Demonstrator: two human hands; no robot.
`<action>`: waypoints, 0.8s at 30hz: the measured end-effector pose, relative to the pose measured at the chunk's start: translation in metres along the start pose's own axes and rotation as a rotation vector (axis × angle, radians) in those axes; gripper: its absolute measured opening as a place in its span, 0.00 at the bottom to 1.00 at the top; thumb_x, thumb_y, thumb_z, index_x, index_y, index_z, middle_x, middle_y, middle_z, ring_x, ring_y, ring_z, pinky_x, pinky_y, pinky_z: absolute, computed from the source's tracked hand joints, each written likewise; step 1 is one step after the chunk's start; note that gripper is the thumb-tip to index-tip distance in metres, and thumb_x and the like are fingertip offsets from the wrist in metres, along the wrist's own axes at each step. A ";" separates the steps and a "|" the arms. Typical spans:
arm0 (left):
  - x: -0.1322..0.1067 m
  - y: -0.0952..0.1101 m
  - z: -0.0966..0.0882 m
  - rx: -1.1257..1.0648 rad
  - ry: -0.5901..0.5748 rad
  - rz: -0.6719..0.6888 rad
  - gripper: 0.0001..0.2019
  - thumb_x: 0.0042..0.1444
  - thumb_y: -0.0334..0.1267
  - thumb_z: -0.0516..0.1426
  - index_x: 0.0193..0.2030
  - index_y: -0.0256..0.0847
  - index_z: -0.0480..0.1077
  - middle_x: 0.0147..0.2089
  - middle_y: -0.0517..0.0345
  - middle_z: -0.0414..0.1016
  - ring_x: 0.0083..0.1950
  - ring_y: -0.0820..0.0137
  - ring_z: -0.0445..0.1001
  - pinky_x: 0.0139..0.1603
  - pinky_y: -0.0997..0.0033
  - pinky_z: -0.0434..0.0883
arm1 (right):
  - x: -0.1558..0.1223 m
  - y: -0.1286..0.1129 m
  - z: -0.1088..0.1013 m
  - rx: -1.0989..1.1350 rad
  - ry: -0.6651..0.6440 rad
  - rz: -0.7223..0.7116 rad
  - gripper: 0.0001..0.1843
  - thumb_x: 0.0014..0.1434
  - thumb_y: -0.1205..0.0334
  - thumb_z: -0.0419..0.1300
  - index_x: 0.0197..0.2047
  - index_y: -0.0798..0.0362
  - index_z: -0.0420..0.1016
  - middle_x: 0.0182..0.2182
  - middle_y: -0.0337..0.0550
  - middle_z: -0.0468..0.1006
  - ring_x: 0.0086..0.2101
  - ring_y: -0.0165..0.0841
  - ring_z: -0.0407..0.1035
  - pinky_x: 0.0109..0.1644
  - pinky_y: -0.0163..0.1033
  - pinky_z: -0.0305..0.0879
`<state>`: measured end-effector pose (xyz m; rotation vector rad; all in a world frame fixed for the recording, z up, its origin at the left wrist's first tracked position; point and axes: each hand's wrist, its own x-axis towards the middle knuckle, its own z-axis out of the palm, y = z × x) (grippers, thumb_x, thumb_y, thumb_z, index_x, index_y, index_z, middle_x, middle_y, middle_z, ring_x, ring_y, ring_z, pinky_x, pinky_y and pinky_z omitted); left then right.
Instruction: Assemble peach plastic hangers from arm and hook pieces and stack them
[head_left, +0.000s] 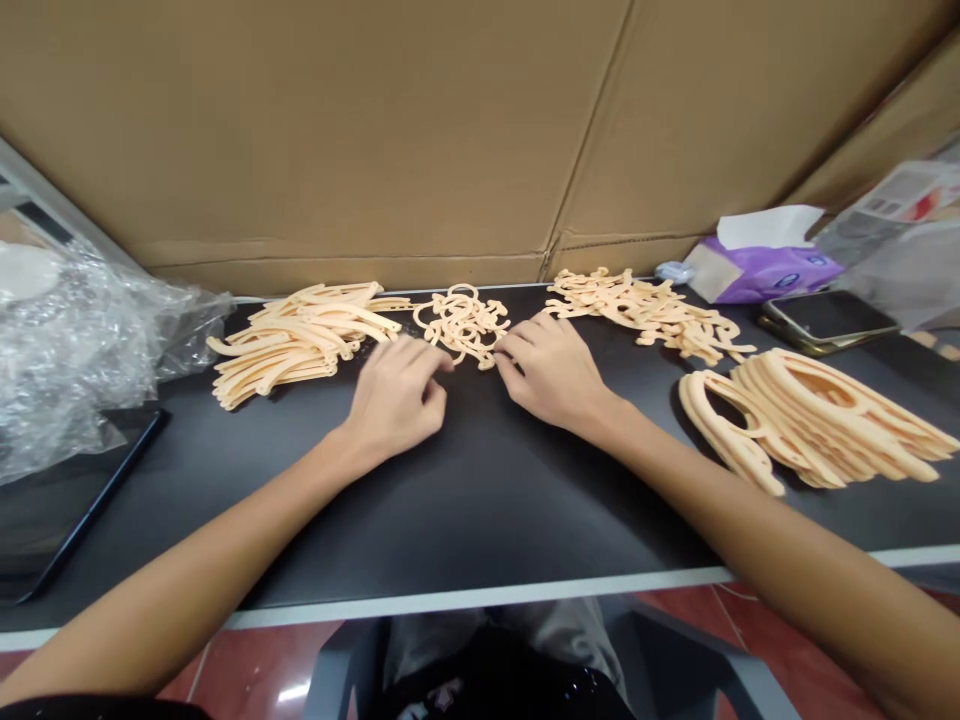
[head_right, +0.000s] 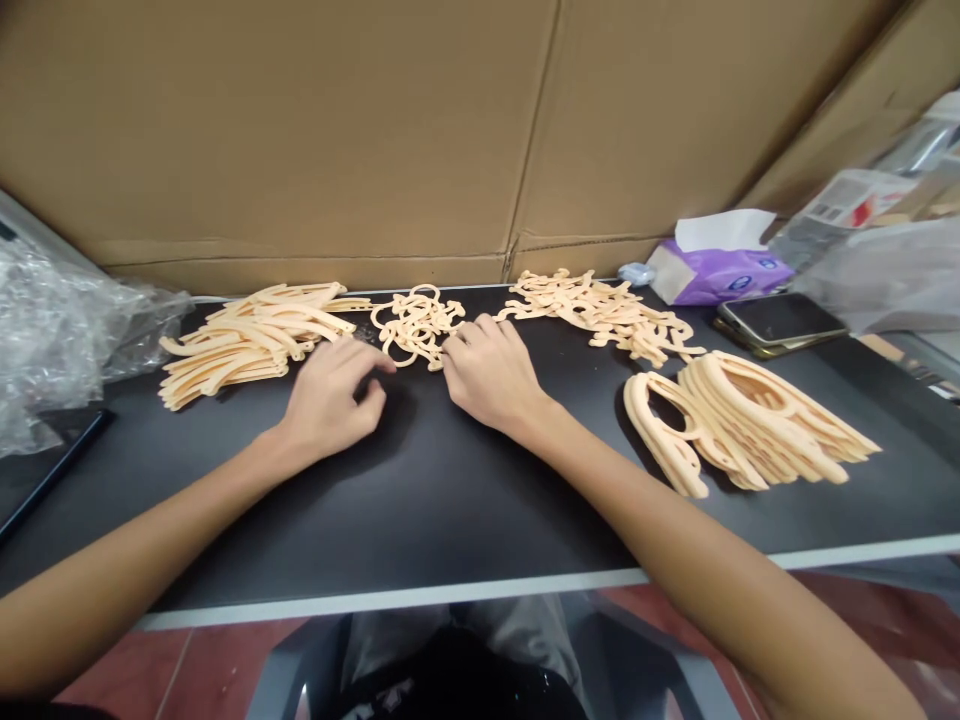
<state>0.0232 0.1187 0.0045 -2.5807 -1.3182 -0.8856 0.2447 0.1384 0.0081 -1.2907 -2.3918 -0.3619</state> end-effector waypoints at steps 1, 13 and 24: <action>0.002 -0.008 -0.003 0.107 0.032 -0.016 0.12 0.53 0.23 0.52 0.40 0.39 0.73 0.41 0.50 0.78 0.48 0.57 0.73 0.50 0.54 0.69 | -0.002 0.000 0.005 0.008 0.010 -0.006 0.16 0.68 0.65 0.51 0.40 0.57 0.81 0.41 0.50 0.82 0.44 0.43 0.68 0.46 0.46 0.57; 0.005 -0.047 -0.006 0.339 -0.005 -0.006 0.12 0.60 0.30 0.54 0.40 0.42 0.79 0.49 0.52 0.80 0.57 0.50 0.69 0.57 0.44 0.62 | -0.009 0.021 -0.004 -0.008 0.062 0.136 0.17 0.67 0.66 0.50 0.42 0.57 0.82 0.44 0.51 0.82 0.47 0.45 0.66 0.50 0.49 0.57; 0.008 -0.025 -0.008 0.043 -0.112 0.204 0.07 0.60 0.34 0.56 0.40 0.41 0.77 0.48 0.51 0.80 0.53 0.57 0.71 0.56 0.51 0.64 | -0.011 0.076 -0.021 -0.317 0.005 0.457 0.20 0.61 0.70 0.49 0.47 0.62 0.80 0.44 0.61 0.80 0.49 0.53 0.65 0.49 0.55 0.54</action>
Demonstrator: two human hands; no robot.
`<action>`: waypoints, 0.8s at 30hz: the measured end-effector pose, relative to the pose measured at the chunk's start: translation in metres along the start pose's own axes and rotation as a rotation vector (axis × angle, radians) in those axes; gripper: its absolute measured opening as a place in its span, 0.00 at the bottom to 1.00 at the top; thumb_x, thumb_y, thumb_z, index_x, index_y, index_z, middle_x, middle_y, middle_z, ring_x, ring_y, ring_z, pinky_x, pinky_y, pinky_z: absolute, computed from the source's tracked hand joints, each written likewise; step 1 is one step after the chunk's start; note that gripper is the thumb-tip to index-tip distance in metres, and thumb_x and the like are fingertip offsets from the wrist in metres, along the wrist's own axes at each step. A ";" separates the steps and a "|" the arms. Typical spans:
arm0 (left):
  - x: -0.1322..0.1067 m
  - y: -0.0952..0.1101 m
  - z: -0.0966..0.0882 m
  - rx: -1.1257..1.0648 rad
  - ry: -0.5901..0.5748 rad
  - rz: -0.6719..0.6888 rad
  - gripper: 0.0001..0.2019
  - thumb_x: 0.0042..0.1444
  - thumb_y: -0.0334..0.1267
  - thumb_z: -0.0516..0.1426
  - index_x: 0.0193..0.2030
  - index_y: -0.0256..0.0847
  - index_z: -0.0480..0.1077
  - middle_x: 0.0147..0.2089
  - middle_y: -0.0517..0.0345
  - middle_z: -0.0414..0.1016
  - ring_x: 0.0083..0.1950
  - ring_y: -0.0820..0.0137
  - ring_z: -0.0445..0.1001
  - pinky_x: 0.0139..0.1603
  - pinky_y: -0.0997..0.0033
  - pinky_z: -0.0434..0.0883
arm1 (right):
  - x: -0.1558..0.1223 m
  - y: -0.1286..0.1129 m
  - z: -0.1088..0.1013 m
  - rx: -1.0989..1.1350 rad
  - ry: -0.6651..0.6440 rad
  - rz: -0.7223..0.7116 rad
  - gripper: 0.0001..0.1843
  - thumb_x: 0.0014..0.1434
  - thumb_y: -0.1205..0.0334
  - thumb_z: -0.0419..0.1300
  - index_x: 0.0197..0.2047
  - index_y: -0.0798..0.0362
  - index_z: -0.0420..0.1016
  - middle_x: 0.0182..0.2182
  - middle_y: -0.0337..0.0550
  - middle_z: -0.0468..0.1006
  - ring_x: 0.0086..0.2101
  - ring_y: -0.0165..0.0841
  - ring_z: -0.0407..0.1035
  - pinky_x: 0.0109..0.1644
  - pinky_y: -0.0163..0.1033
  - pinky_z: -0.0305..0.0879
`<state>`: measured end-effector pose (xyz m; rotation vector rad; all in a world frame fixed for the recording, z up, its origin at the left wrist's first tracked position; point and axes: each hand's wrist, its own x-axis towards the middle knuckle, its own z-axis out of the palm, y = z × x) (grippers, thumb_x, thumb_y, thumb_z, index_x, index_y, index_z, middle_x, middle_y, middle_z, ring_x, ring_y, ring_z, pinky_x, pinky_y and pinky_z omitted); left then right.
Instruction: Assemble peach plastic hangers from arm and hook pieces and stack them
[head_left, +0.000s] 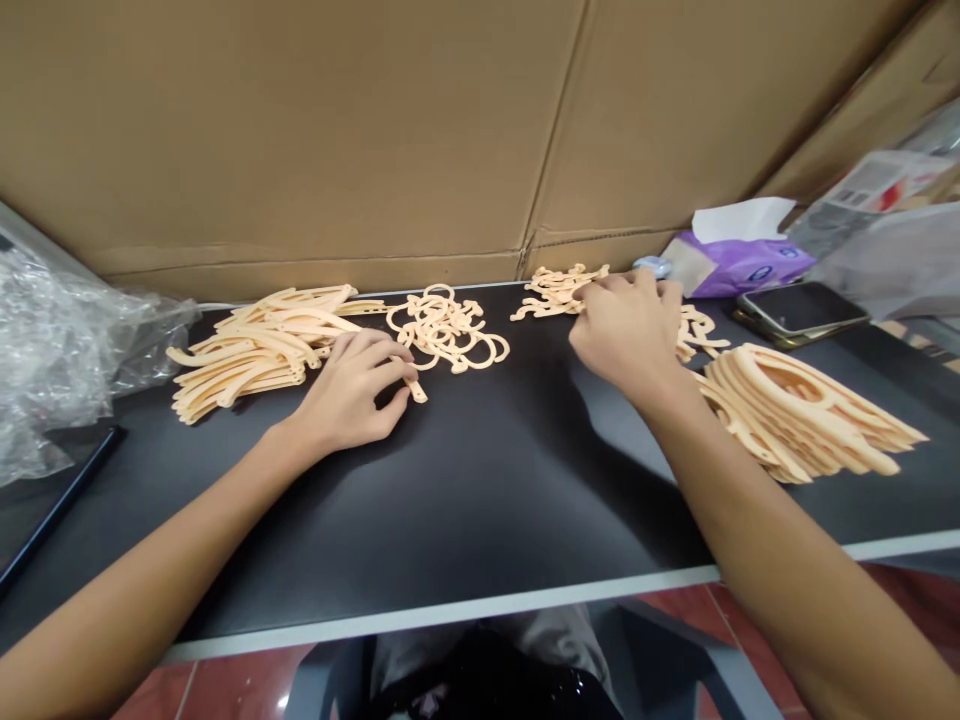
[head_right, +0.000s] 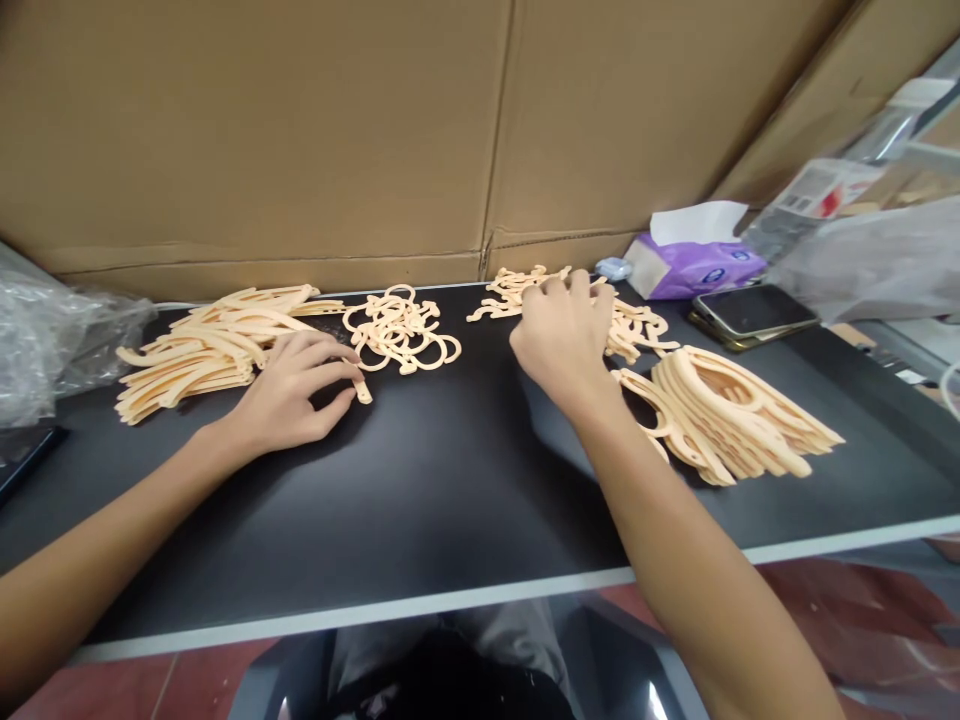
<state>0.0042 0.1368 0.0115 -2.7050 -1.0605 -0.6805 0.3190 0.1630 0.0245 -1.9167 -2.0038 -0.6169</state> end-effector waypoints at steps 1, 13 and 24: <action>0.000 0.002 0.000 -0.036 -0.010 0.028 0.07 0.60 0.34 0.56 0.40 0.41 0.76 0.47 0.51 0.79 0.53 0.58 0.71 0.56 0.52 0.65 | 0.001 0.005 0.002 -0.006 -0.010 0.009 0.19 0.60 0.70 0.49 0.47 0.62 0.80 0.44 0.62 0.80 0.49 0.53 0.65 0.48 0.55 0.54; -0.001 0.025 0.004 -0.216 -0.051 0.162 0.07 0.65 0.33 0.55 0.43 0.40 0.76 0.41 0.52 0.80 0.46 0.64 0.72 0.52 0.60 0.70 | 0.008 0.030 0.017 -0.027 -0.129 0.076 0.16 0.54 0.67 0.56 0.42 0.60 0.82 0.37 0.62 0.80 0.47 0.55 0.66 0.49 0.58 0.52; -0.002 0.025 0.007 -0.201 -0.006 0.138 0.08 0.66 0.33 0.55 0.44 0.39 0.76 0.40 0.51 0.78 0.41 0.67 0.73 0.46 0.63 0.71 | 0.003 0.023 0.022 -0.072 -0.158 -0.018 0.17 0.54 0.68 0.54 0.40 0.55 0.83 0.35 0.58 0.81 0.46 0.52 0.69 0.50 0.57 0.54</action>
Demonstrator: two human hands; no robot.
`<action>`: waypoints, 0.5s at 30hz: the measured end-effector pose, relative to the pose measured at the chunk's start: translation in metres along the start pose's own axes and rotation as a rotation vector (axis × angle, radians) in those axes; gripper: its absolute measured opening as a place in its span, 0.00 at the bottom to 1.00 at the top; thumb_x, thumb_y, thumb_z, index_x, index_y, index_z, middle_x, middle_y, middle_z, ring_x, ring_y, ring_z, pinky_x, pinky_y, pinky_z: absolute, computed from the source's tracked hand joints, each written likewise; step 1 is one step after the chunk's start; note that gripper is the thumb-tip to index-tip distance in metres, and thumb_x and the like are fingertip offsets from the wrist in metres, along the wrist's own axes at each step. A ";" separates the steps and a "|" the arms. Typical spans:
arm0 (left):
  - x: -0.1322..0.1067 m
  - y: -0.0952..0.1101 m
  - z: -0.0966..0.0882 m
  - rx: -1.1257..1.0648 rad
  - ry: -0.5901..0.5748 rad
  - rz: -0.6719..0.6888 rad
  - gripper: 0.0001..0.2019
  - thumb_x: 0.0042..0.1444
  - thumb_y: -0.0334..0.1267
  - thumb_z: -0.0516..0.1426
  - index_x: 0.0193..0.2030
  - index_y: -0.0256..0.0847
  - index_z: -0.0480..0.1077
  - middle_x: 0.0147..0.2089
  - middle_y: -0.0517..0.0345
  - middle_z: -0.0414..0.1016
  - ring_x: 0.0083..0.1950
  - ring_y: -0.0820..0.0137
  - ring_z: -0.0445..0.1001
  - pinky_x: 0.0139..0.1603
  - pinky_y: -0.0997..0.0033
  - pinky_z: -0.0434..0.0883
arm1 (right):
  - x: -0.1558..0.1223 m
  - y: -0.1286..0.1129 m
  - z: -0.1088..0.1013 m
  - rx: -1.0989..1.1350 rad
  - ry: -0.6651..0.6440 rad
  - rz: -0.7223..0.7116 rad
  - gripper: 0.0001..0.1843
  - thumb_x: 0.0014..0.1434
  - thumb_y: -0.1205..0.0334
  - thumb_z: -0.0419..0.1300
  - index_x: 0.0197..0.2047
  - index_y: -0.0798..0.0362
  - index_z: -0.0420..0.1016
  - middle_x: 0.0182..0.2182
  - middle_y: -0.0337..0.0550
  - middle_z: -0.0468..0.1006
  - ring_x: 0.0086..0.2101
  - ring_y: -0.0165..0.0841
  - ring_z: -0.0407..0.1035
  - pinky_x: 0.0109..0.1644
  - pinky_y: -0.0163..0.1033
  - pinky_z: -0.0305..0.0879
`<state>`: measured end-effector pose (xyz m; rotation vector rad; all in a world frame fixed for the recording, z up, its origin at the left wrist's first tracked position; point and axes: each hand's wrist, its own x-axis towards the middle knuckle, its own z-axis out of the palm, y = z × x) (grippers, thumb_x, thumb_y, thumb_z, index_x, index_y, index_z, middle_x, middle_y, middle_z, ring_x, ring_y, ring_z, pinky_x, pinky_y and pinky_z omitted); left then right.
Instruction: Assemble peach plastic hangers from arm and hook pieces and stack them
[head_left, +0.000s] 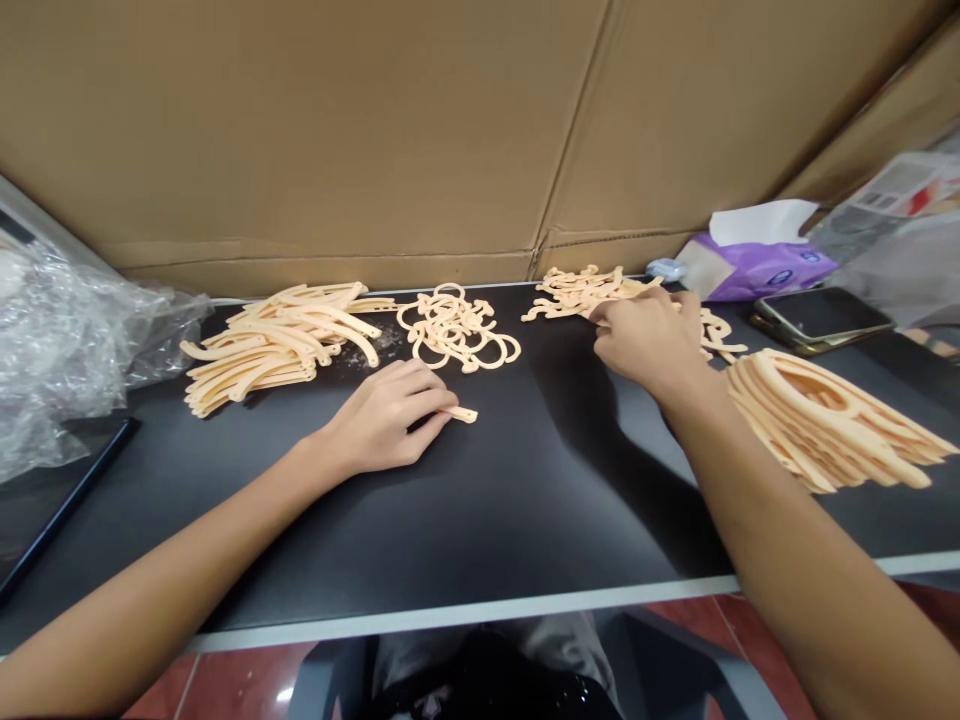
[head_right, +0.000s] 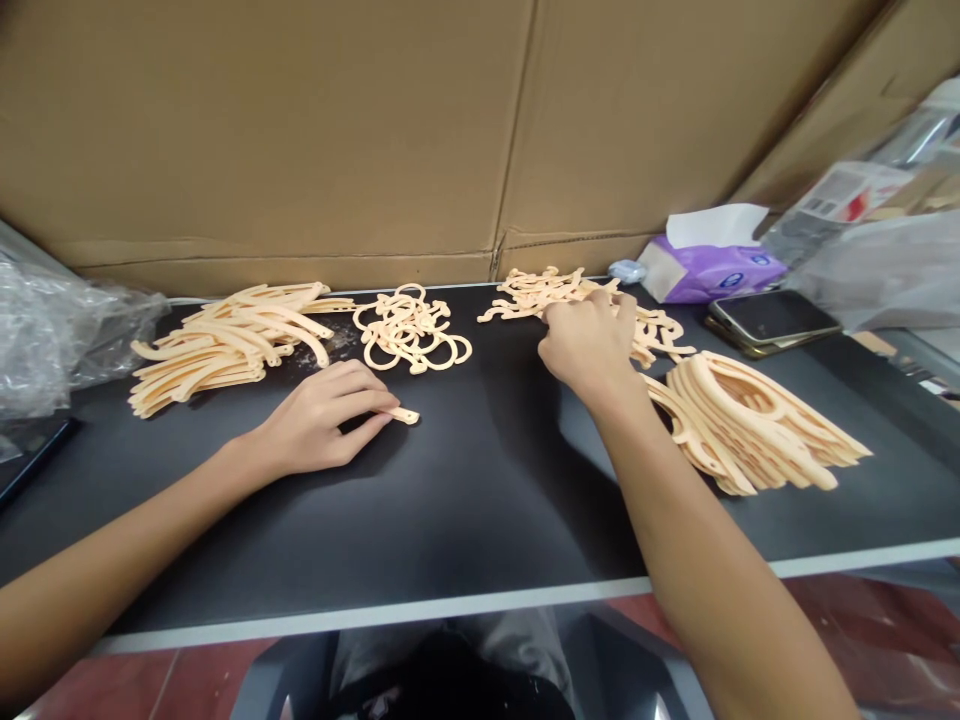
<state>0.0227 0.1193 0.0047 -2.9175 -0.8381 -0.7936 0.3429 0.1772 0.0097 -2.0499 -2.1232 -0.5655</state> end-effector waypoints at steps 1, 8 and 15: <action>0.000 0.000 0.000 -0.003 -0.003 -0.003 0.08 0.65 0.33 0.55 0.44 0.39 0.76 0.40 0.51 0.78 0.42 0.67 0.73 0.46 0.63 0.71 | 0.000 0.000 0.000 0.003 0.008 -0.003 0.17 0.53 0.68 0.54 0.39 0.55 0.83 0.34 0.58 0.81 0.45 0.52 0.68 0.50 0.57 0.54; 0.000 0.001 0.001 0.045 -0.013 -0.018 0.09 0.63 0.30 0.54 0.43 0.39 0.76 0.40 0.53 0.79 0.41 0.67 0.74 0.43 0.64 0.70 | -0.001 -0.015 -0.003 0.137 0.102 -0.077 0.16 0.58 0.68 0.52 0.36 0.55 0.83 0.34 0.57 0.81 0.43 0.50 0.68 0.49 0.56 0.56; -0.002 0.000 0.003 0.176 0.005 -0.101 0.10 0.61 0.29 0.53 0.42 0.38 0.76 0.40 0.52 0.79 0.40 0.65 0.74 0.41 0.65 0.69 | -0.026 -0.078 -0.019 0.578 0.043 -0.520 0.16 0.68 0.62 0.53 0.50 0.54 0.80 0.45 0.51 0.79 0.50 0.44 0.66 0.52 0.49 0.61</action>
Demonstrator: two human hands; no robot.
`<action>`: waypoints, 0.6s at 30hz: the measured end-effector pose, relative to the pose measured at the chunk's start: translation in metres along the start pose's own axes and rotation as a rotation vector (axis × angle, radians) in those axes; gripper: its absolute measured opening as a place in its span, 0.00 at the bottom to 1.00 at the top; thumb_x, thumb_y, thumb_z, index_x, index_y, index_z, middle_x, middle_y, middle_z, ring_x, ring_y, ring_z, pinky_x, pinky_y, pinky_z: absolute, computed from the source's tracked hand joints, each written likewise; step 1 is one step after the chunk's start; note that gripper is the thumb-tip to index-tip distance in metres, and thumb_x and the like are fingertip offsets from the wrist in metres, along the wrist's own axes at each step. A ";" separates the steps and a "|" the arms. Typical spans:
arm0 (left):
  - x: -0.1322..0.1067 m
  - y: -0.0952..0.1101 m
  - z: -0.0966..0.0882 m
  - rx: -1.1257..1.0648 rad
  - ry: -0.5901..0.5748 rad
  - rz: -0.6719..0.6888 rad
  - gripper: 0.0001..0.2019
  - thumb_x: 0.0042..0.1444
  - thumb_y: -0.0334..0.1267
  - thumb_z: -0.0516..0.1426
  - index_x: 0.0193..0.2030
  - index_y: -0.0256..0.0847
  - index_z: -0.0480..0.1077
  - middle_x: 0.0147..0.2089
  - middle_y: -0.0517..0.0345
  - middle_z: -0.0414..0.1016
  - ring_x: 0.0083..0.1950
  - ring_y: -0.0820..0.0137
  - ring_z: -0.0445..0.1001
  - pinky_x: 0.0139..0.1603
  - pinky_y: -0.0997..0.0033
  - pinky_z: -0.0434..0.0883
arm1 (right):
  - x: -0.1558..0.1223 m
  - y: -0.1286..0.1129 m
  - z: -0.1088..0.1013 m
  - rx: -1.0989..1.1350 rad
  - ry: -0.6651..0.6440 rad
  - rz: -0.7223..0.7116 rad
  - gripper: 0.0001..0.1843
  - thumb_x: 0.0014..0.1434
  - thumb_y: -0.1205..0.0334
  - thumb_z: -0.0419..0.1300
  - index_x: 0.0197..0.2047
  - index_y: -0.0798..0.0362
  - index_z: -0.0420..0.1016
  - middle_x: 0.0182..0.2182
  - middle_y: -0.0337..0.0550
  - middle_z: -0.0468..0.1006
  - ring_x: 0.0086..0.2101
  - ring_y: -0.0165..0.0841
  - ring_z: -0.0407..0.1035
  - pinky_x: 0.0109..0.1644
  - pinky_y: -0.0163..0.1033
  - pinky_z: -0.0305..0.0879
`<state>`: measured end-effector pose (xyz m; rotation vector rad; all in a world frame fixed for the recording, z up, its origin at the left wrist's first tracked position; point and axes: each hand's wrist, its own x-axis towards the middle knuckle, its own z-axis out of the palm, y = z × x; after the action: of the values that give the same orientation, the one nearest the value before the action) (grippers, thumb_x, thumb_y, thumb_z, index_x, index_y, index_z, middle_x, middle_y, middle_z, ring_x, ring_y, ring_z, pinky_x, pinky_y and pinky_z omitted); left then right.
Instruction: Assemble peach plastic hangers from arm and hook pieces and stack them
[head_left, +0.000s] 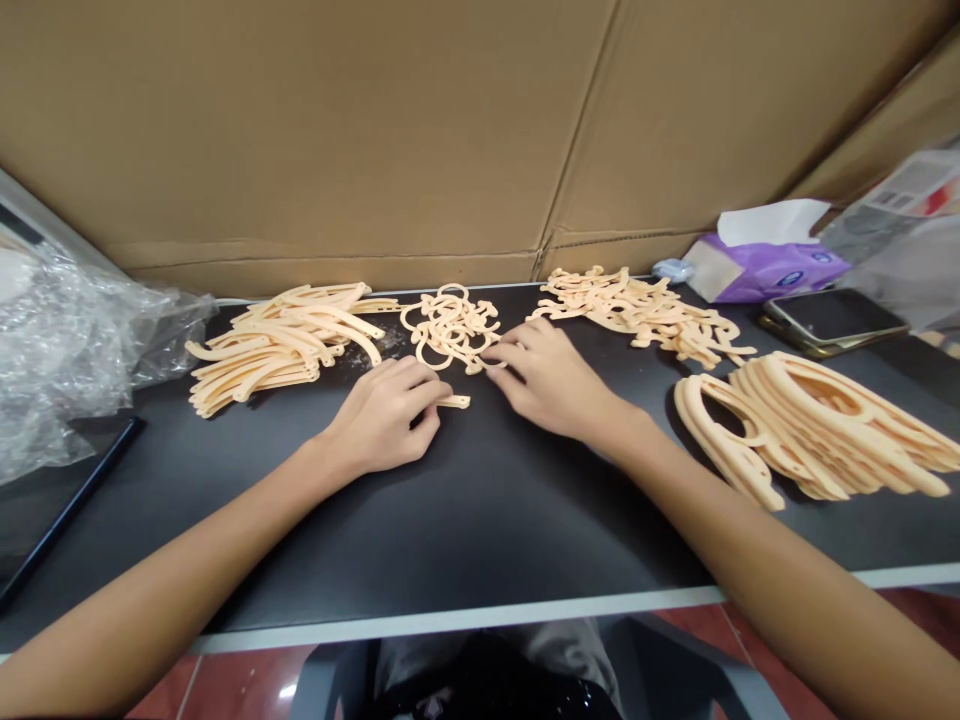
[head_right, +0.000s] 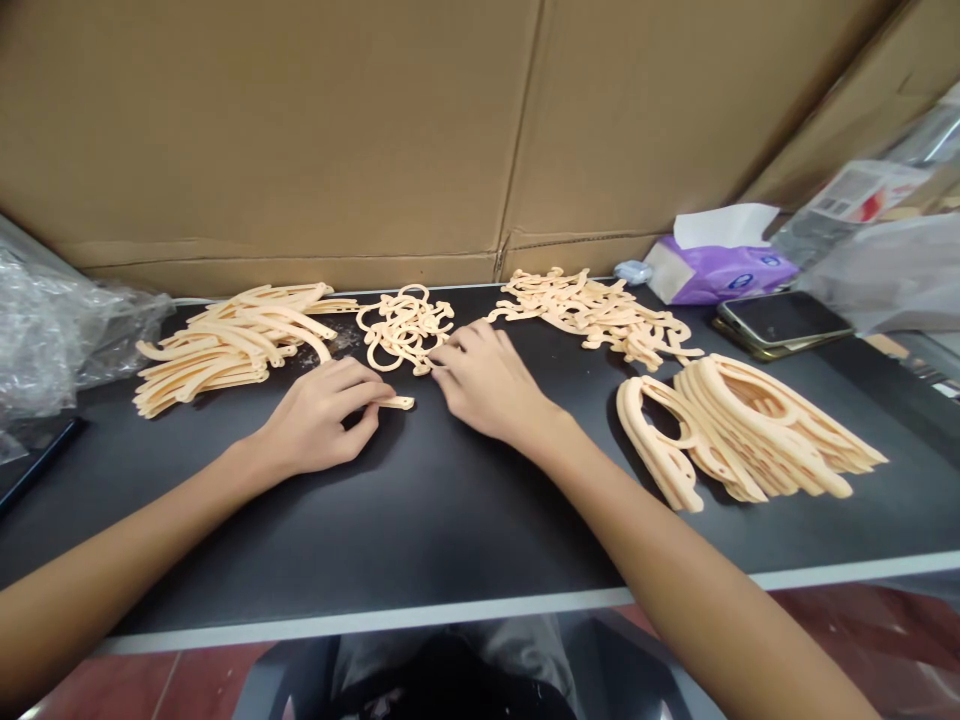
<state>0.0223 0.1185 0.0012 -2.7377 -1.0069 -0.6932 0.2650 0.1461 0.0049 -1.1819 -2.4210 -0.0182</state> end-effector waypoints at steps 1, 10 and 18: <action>0.000 0.000 0.000 -0.004 -0.004 -0.003 0.09 0.62 0.30 0.53 0.42 0.37 0.76 0.40 0.52 0.79 0.40 0.65 0.74 0.41 0.65 0.69 | 0.000 -0.007 0.002 0.011 -0.012 -0.019 0.15 0.68 0.61 0.54 0.50 0.54 0.80 0.47 0.52 0.78 0.51 0.44 0.66 0.51 0.49 0.61; 0.003 0.004 -0.003 0.007 -0.035 0.023 0.11 0.67 0.38 0.54 0.38 0.39 0.75 0.36 0.55 0.78 0.36 0.68 0.74 0.38 0.66 0.66 | -0.002 -0.018 0.009 0.206 0.062 -0.048 0.07 0.65 0.63 0.58 0.38 0.51 0.78 0.43 0.46 0.78 0.47 0.40 0.66 0.49 0.46 0.60; 0.002 0.014 -0.001 0.067 -0.006 0.004 0.12 0.68 0.34 0.52 0.39 0.38 0.77 0.39 0.53 0.80 0.39 0.65 0.75 0.39 0.63 0.69 | -0.005 -0.027 0.013 0.119 0.062 0.062 0.11 0.66 0.60 0.59 0.36 0.53 0.81 0.40 0.49 0.77 0.43 0.41 0.63 0.46 0.47 0.60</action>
<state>0.0323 0.1082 0.0038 -2.6856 -1.0067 -0.6397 0.2423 0.1284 -0.0044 -1.1846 -2.2971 0.1061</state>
